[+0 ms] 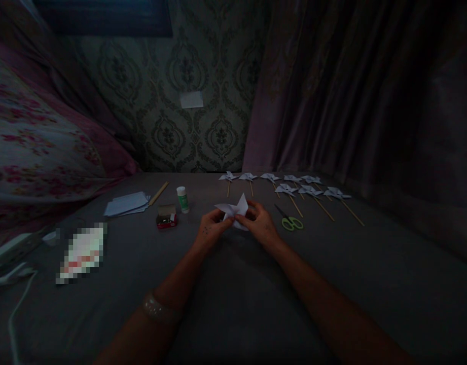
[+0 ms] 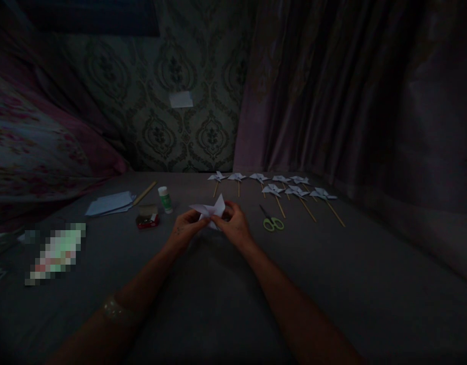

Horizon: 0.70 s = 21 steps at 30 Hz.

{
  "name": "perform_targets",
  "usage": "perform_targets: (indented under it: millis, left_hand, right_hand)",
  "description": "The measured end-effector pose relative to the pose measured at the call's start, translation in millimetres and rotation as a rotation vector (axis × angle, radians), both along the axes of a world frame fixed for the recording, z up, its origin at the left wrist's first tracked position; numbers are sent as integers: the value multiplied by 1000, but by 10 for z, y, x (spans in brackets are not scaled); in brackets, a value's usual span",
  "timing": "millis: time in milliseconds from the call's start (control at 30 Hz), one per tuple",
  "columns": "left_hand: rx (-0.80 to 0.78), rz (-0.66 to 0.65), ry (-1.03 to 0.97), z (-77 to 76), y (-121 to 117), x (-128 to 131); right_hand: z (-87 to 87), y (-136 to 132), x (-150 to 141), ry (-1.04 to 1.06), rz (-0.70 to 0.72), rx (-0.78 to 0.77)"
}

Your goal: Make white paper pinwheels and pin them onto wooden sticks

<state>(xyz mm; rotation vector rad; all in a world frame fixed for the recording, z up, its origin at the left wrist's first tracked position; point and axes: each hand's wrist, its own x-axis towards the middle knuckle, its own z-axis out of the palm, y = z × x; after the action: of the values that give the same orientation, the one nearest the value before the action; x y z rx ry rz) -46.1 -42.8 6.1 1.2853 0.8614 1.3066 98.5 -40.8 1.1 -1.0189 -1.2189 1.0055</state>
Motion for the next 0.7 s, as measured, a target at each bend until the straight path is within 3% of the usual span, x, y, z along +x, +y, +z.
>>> perform_targets:
  millis: [200, 700]
  left_hand:
    - [-75, -20, -15, 27, -27, 12]
    - [-207, 21, -7, 0, -6, 9]
  right_hand:
    - [-12, -20, 25, 4, 97, -54]
    - [-73, -4, 40, 13, 68, -76]
